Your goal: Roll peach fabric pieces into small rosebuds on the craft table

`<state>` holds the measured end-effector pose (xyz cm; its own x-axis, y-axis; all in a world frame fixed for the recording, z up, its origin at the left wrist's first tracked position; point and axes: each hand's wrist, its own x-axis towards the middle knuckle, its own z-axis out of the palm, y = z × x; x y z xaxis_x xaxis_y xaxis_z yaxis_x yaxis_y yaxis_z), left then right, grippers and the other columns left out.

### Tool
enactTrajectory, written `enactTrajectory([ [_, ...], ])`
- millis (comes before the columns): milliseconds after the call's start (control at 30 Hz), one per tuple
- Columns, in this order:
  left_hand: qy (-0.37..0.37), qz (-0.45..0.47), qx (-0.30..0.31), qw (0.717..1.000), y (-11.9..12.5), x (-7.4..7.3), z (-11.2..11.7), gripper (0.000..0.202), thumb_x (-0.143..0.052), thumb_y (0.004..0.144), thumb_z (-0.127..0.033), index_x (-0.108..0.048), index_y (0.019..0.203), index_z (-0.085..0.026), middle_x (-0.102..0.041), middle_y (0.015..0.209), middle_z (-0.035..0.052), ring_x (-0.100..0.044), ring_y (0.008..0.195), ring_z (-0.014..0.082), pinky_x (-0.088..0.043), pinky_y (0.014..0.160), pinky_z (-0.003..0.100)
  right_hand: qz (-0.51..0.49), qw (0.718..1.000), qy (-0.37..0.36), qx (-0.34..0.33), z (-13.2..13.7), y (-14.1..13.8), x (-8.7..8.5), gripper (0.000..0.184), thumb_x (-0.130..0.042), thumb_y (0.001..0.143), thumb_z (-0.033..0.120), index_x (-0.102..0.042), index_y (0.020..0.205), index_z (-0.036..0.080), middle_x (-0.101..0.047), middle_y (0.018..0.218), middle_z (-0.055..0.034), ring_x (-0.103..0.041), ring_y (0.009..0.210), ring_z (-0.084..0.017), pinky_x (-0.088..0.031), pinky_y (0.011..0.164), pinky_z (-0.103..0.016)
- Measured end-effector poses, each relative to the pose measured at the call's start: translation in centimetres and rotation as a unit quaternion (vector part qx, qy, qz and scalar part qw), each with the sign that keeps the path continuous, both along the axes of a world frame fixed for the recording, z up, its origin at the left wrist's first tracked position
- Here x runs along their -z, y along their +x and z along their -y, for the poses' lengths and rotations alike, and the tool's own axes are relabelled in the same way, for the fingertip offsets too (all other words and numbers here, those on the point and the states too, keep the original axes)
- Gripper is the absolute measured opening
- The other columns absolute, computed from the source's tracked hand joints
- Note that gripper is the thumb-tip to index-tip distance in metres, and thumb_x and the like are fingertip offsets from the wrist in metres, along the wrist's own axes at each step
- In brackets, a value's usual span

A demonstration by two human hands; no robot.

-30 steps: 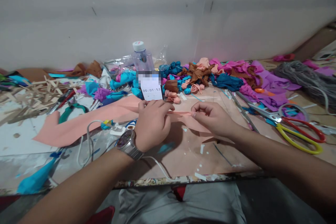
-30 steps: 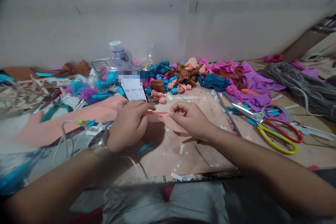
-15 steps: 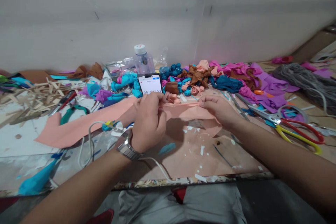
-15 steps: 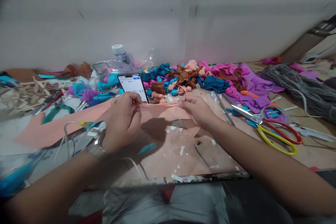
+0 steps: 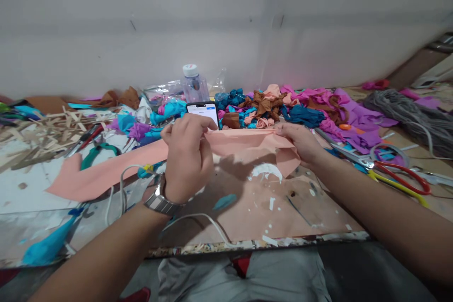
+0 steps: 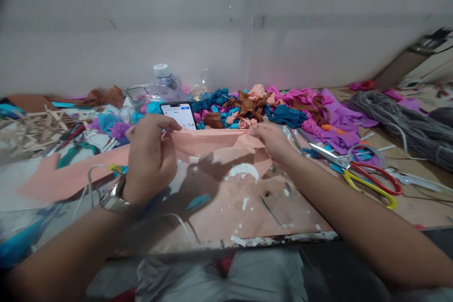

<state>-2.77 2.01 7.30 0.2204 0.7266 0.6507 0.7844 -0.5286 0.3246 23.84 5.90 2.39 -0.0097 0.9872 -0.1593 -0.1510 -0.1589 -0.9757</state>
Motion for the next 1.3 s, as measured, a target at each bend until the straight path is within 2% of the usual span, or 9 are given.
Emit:
enactTrajectory([
  [233, 0.06, 0.022, -0.02, 0.998, -1.2, -1.3, -0.6, 0.031, -0.043, 0.08, 0.0, -0.057, 0.096, -0.024, -0.063, 0.1, 0.0056, -0.059, 0.103, 0.0266, -0.038, 0.094, 0.048, -0.024, 0.998, -0.035, 0.047, -0.3, 0.2, -0.4, 0.02, -0.072, 0.061, 0.026, -0.055, 0.069, 0.02, -0.054, 0.062, 0.0033, -0.05, 0.055, -0.013, -0.04, 0.051, -0.027],
  [333, 0.076, 0.029, -0.031, 0.996, -1.5, -1.9, -0.6, 0.033, -0.043, 0.081, 0.001, -0.058, 0.096, -0.024, -0.062, 0.1, 0.0051, -0.059, 0.101, 0.025, -0.042, 0.093, 0.047, -0.023, 0.998, -0.037, 0.045, -0.5, 0.4, -0.5, 0.019, -0.072, 0.062, 0.026, -0.055, 0.069, 0.02, -0.054, 0.063, 0.0028, -0.051, 0.056, -0.013, -0.042, 0.051, -0.027],
  [533, 0.115, -0.026, -0.045, 0.992, -2.5, -2.5, -1.2, 0.034, -0.042, 0.082, 0.002, -0.062, 0.099, -0.02, -0.061, 0.101, 0.0046, -0.058, 0.106, 0.022, -0.046, 0.096, 0.043, -0.02, 0.999, -0.021, 0.044, -1.1, 1.2, -0.5, 0.016, -0.07, 0.062, 0.026, -0.057, 0.069, 0.019, -0.054, 0.062, 0.0018, -0.049, 0.054, -0.011, -0.04, 0.047, -0.024],
  [767, 0.126, -0.066, -0.058, 0.988, -4.3, -3.0, -2.7, 0.046, -0.043, 0.077, 0.006, -0.066, 0.109, -0.017, -0.057, 0.112, 0.0098, -0.058, 0.105, 0.0231, -0.049, 0.094, 0.037, 0.008, 1.0, -0.019, 0.022, -1.9, 2.0, 0.0, 0.015, -0.068, 0.061, 0.024, -0.055, 0.066, 0.017, -0.049, 0.061, 0.003, -0.045, 0.051, -0.009, -0.038, 0.047, -0.023],
  [867, 0.14, -0.105, -0.092, 0.98, -4.8, -3.3, -3.0, 0.044, -0.045, 0.08, 0.005, -0.069, 0.109, -0.017, -0.058, 0.114, 0.0118, -0.057, 0.108, 0.0261, -0.046, 0.098, 0.042, 0.018, 1.0, -0.017, 0.009, -2.0, 2.0, 0.3, 0.016, -0.068, 0.062, 0.026, -0.054, 0.065, 0.018, -0.049, 0.061, 0.0029, -0.044, 0.052, -0.01, -0.037, 0.048, -0.024],
  [1000, 0.131, -0.144, -0.147, 0.97, -4.3, -3.4, -2.6, 0.038, -0.051, 0.084, -0.003, -0.068, 0.114, -0.018, -0.06, 0.124, 0.0133, -0.054, 0.117, 0.0349, -0.039, 0.101, 0.054, 0.049, 0.999, -0.009, -0.012, -1.7, 1.4, 0.5, 0.017, -0.071, 0.063, 0.028, -0.058, 0.066, 0.018, -0.052, 0.061, 0.0028, -0.045, 0.055, -0.011, -0.036, 0.051, -0.025],
  [1100, 0.102, -0.135, -0.064, 0.984, -2.8, -2.5, -1.7, 0.038, -0.055, 0.08, -0.005, -0.066, 0.114, -0.02, -0.062, 0.125, 0.011, -0.054, 0.118, 0.0335, -0.038, 0.101, 0.052, 0.1, 0.993, 0.01, -0.061, -0.9, 0.5, 0.7, 0.015, -0.073, 0.063, 0.027, -0.062, 0.066, 0.017, -0.055, 0.065, 0.0028, -0.048, 0.061, -0.011, -0.036, 0.056, -0.023],
  [1167, 0.082, -0.148, -0.011, 0.986, -1.5, -1.4, -1.0, 0.034, -0.054, 0.083, -0.007, -0.065, 0.112, -0.022, -0.064, 0.123, 0.0096, -0.055, 0.116, 0.0329, -0.034, 0.104, 0.054, 0.129, 0.983, 0.008, -0.132, 0.1, -0.2, 0.9, 0.017, -0.073, 0.07, 0.032, -0.063, 0.07, 0.017, -0.057, 0.067, 0.0027, -0.049, 0.063, -0.012, -0.036, 0.058, -0.024],
  [1300, -0.047, -0.146, 0.181, 0.971, 1.1, 1.5, 0.5, 0.035, -0.048, 0.091, -0.012, -0.059, 0.124, -0.017, -0.063, 0.127, 0.0127, -0.055, 0.118, 0.0283, -0.042, 0.1, 0.045, 0.072, 0.975, -0.017, -0.211, 2.6, -2.1, 0.8, 0.021, -0.072, 0.079, 0.037, -0.061, 0.083, 0.019, -0.06, 0.074, 0.0026, -0.053, 0.067, -0.013, -0.04, 0.063, -0.024],
])
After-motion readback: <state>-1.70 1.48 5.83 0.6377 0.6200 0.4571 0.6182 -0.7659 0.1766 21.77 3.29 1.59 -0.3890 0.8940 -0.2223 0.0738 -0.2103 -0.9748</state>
